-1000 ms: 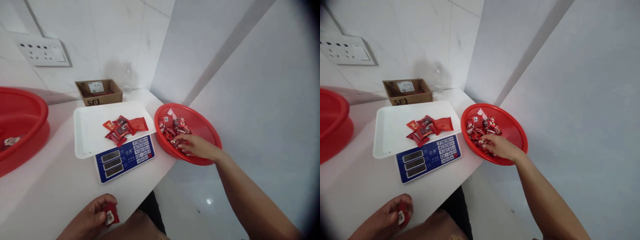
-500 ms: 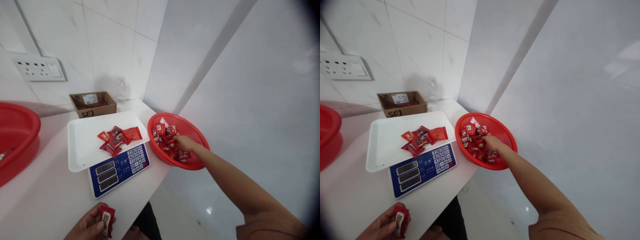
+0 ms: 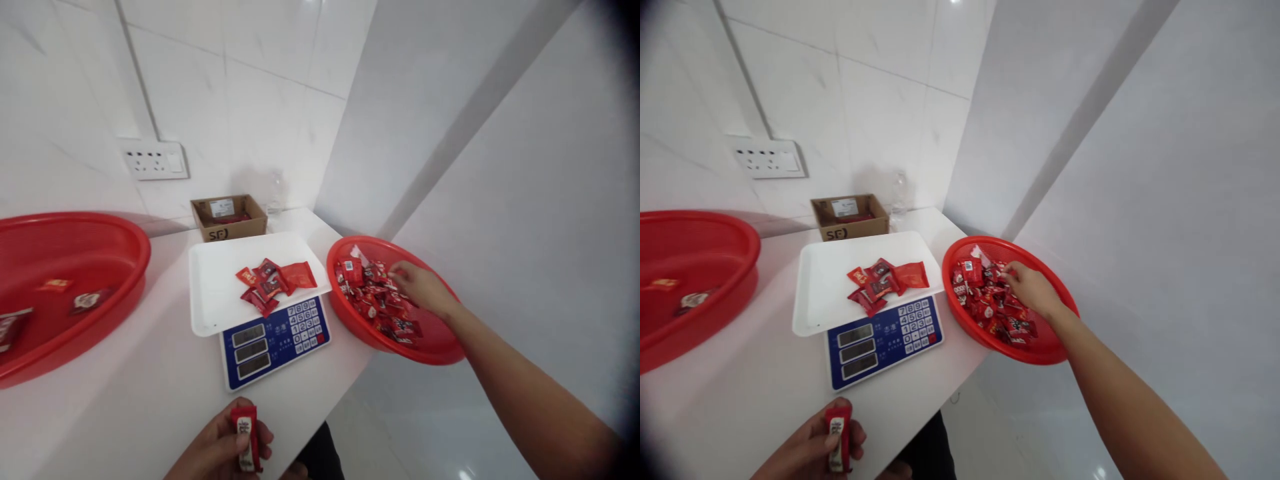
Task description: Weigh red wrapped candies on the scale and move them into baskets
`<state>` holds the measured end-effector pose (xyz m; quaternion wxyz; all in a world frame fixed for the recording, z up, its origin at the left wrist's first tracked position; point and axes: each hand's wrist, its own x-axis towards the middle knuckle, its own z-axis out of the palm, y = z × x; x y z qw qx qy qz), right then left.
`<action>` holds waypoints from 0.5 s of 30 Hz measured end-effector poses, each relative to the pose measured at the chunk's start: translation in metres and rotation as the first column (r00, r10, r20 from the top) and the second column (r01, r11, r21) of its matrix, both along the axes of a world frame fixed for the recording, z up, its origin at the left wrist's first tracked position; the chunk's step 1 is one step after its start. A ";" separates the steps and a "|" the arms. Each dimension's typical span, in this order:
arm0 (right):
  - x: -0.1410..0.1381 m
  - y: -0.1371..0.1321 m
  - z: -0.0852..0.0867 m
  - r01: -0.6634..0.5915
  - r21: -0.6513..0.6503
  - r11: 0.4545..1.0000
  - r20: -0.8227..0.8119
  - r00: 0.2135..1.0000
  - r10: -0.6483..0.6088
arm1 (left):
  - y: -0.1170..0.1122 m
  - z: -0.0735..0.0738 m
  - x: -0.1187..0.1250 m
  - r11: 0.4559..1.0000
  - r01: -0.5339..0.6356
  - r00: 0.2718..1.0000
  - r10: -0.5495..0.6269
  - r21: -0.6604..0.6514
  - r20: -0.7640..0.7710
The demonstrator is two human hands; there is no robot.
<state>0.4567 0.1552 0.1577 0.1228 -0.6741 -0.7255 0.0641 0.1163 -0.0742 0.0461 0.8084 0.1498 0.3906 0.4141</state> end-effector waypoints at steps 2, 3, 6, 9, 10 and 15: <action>-0.012 -0.014 0.008 0.014 0.063 0.998 -0.185 0.983 -0.002 | 0.000 0.000 0.000 1.000 0.007 0.999 -0.006 0.027 -0.037; -0.019 -0.023 0.013 0.013 0.087 0.996 -0.286 0.958 0.013 | -0.001 -0.001 0.000 0.999 0.017 0.998 -0.014 0.052 -0.062; -0.041 -0.060 0.019 -0.049 0.079 0.996 -0.540 0.838 0.084 | -0.004 -0.003 0.001 0.988 0.067 0.990 -0.048 0.141 -0.130; -0.073 -0.100 0.004 -0.332 -0.150 0.931 -0.698 0.702 0.138 | -0.008 0.002 0.000 0.954 0.128 0.979 -0.078 0.270 -0.187; -0.086 -0.112 -0.005 -0.447 -0.221 0.867 -0.747 0.649 0.145 | -0.008 0.005 0.000 0.941 0.141 0.978 -0.085 0.309 -0.189; -0.155 -0.155 -0.055 -0.755 -0.443 0.483 -0.834 0.545 0.087 | -0.005 0.023 -0.002 0.850 0.282 0.928 -0.123 0.446 -0.352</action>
